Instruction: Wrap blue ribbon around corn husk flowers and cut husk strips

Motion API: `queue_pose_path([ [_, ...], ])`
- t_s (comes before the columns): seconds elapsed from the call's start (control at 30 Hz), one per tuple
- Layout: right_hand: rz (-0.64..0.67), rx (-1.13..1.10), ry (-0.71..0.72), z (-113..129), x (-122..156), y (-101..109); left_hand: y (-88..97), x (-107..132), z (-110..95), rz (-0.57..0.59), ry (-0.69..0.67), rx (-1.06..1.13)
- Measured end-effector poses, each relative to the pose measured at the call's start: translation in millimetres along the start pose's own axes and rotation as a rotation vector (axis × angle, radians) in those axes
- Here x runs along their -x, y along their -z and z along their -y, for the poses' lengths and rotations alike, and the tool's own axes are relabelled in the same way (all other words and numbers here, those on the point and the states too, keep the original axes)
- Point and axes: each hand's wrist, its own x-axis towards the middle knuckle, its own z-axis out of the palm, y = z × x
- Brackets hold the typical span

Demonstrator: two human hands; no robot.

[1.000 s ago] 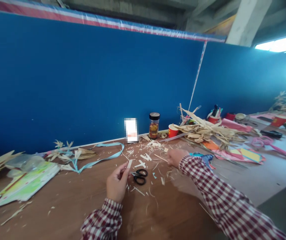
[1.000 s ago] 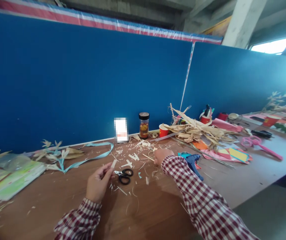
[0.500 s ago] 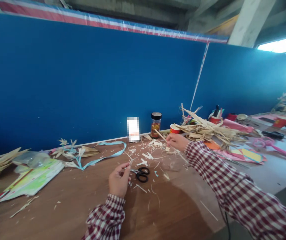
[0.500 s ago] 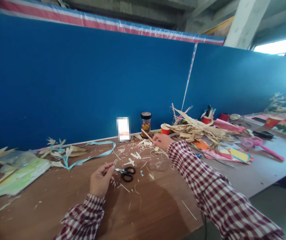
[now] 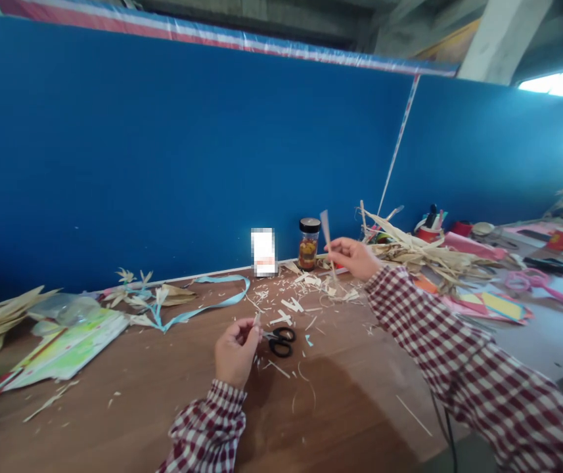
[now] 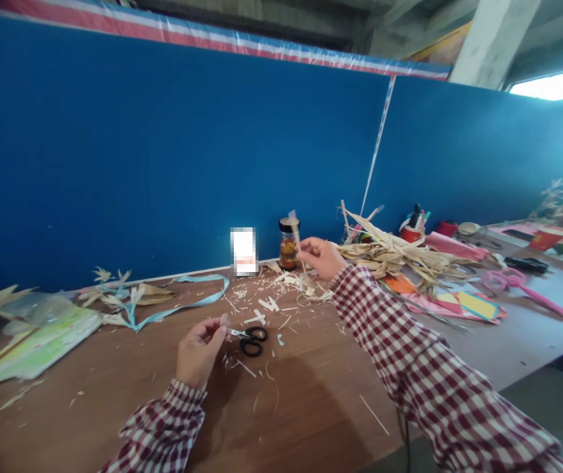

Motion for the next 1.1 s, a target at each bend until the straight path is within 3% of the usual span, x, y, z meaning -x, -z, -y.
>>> queue_pose_path([
  [0.1, 0.172, 0.219, 0.080, 4.4, 13.7, -23.6, -4.5, 5.8, -5.2, 0.066, 0.016, 0.070],
  [0.23, 0.366, 0.189, 0.257, 9.8, 37.0, -69.1, -9.5, 13.8, -9.7, 0.218, 0.085, 0.129],
  [0.4, 0.392, 0.181, 0.277, 19.8, 52.5, -101.0, -9.4, 12.4, -8.6, 0.112, 0.203, 0.296],
  [0.63, 0.314, 0.243, 0.332, 26.9, 58.4, -106.5, -4.8, 5.5, -13.6, 0.006, 0.230, 0.343],
  [0.9, 0.477, 0.348, 0.307, -15.4, 41.8, -85.2, 0.2, -4.7, -7.9, -0.133, 0.243, 0.417],
  [1.1, 0.529, 0.380, 0.247, -20.2, 35.0, -69.3, -1.5, -5.9, -7.6, -0.219, 0.243, 0.463],
])
